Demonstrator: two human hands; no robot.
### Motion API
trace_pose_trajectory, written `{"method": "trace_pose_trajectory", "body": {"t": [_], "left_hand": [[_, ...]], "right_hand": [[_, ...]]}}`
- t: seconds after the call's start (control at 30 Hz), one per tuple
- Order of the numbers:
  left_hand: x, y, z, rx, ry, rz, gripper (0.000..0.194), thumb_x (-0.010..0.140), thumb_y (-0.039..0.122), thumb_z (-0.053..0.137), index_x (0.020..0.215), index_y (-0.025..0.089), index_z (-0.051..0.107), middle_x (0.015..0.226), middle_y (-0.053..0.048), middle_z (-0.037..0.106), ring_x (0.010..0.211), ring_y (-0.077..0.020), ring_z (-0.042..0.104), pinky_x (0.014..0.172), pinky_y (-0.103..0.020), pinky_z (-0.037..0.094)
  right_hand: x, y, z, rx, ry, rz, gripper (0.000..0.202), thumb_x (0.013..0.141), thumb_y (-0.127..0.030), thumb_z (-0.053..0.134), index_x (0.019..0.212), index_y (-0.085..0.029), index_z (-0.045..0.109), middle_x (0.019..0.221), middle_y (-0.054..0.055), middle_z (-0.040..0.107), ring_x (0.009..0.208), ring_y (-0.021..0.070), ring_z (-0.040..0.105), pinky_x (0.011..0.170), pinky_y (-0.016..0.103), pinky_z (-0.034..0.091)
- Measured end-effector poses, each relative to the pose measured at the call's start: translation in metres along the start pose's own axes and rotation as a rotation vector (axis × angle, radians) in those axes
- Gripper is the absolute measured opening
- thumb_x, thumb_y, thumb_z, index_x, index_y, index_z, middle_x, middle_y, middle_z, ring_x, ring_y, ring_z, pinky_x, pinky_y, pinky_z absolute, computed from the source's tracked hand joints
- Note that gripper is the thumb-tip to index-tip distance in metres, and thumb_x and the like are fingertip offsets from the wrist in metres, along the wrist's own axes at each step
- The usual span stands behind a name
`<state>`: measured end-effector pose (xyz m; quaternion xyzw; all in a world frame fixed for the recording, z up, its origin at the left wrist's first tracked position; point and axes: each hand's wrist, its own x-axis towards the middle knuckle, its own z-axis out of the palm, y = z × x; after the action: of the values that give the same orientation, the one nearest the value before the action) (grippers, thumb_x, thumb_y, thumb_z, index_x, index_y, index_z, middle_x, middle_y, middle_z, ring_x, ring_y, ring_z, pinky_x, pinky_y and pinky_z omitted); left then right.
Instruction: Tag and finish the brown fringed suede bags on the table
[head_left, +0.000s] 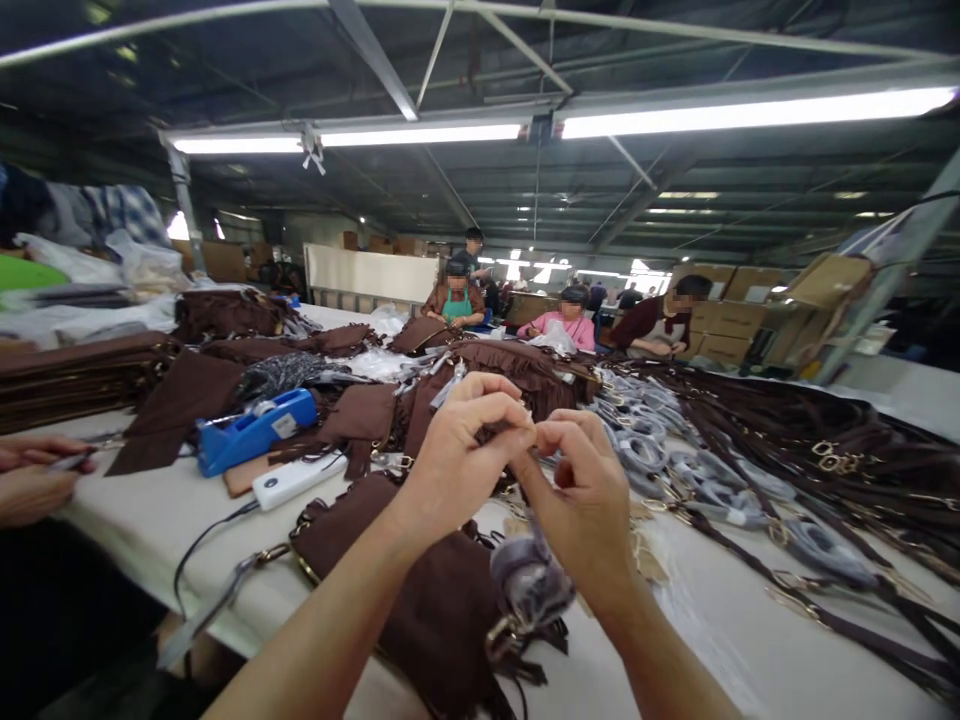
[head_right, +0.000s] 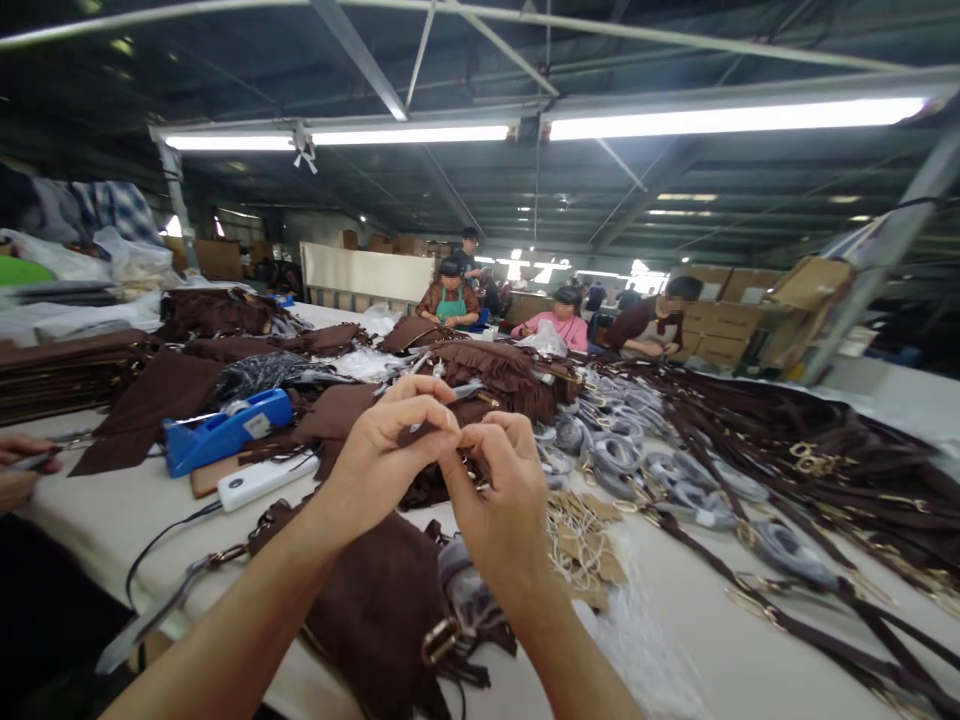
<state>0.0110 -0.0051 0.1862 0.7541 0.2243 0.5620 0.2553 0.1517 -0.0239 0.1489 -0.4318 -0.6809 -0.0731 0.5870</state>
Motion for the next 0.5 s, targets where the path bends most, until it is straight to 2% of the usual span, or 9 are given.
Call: {"method": "trace_pose_trajectory", "body": {"t": [0.1,0.2,0.3,0.4,0.5], "left_hand": [[0.002,0.015,-0.004,0.001,-0.025,0.058,0.010,0.081,0.014,0.061,0.073,0.019,0.065,0.101,-0.004,0.056,0.103,-0.0195,0.054,0.094,-0.033,0.041],[0.001,0.026,-0.006,-0.019,-0.043,0.081,0.011,0.082,0.013,0.061,0.073,0.018,0.065,0.101,-0.004,0.057,0.103,-0.0188,0.055,0.094,-0.032,0.041],[-0.002,0.029,-0.008,-0.057,-0.066,0.056,0.011,0.081,0.014,0.063,0.072,0.018,0.065,0.100,-0.005,0.058,0.106,-0.0198,0.054,0.096,-0.033,0.042],[-0.005,0.017,-0.018,-0.136,-0.184,-0.007,0.011,0.083,0.017,0.063,0.072,0.018,0.064,0.104,-0.005,0.060,0.103,-0.0199,0.057,0.094,-0.032,0.043],[-0.011,-0.014,-0.045,-0.081,-0.410,-0.190,0.015,0.091,0.024,0.051,0.091,0.018,0.064,0.104,-0.006,0.065,0.100,-0.0197,0.060,0.091,-0.031,0.046]], "right_hand": [[0.004,-0.008,-0.011,0.058,0.051,-0.068,0.010,0.089,-0.025,0.063,0.080,-0.021,0.060,0.088,0.001,0.055,0.074,0.0143,0.053,0.063,0.027,0.046],[0.003,-0.011,-0.021,0.184,-0.041,-0.106,0.008,0.090,-0.022,0.061,0.084,-0.022,0.065,0.091,0.002,0.060,0.080,0.0151,0.057,0.066,0.027,0.046],[-0.003,-0.010,-0.026,0.301,-0.163,-0.067,0.012,0.093,-0.022,0.056,0.089,-0.022,0.068,0.094,0.004,0.062,0.084,0.0164,0.058,0.069,0.028,0.046],[-0.011,-0.005,-0.024,0.461,-0.287,0.088,0.017,0.093,-0.030,0.057,0.086,-0.021,0.070,0.080,0.002,0.062,0.069,0.0143,0.055,0.058,0.026,0.044],[-0.022,0.004,-0.018,0.649,-0.380,0.331,0.020,0.089,-0.039,0.063,0.086,-0.021,0.071,0.068,0.000,0.063,0.059,0.0131,0.053,0.052,0.024,0.042]]}}
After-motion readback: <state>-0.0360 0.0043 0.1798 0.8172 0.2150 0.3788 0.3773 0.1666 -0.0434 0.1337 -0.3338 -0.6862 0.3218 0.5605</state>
